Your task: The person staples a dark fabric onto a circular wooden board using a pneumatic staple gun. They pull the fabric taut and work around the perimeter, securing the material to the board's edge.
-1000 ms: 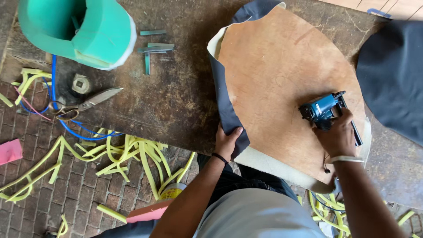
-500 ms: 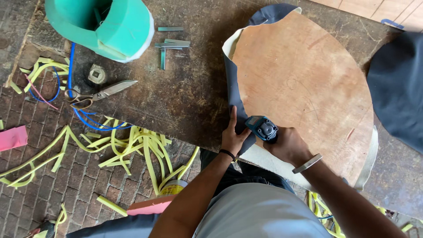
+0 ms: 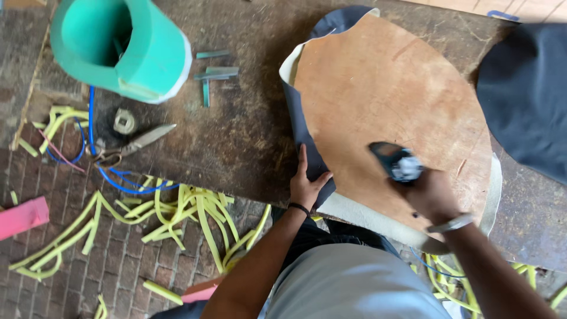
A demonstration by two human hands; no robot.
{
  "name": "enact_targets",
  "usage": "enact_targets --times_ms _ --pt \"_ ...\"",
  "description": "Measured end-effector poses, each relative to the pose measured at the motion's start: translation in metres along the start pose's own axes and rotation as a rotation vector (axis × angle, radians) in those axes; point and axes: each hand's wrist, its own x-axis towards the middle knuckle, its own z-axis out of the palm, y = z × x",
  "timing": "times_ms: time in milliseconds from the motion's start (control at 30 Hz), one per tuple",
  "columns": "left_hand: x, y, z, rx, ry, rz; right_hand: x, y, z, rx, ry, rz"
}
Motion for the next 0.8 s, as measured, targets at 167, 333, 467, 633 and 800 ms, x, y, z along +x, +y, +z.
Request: enact_targets --times_ms 167,333,467,633,800 --pt "-0.004 0.01 0.0 0.149 0.046 0.052 0.022 0.159 -0.061 0.082 0.391 -0.027" --pt "-0.008 0.043 0.006 0.686 0.249 0.372 0.045 0.302 -0.085 -0.111 0.517 0.141" --pt "-0.016 0.083 0.058 0.567 -0.046 0.634 0.05 0.367 -0.064 -0.083 0.637 0.035" --pt "-0.034 0.117 0.183 0.53 -0.763 0.713 -0.01 0.347 -0.011 0.083 1.005 -0.059" --pt "-0.061 0.12 0.286 0.871 -0.904 0.996 -0.082 0.278 0.083 1.228 0.219 0.533"
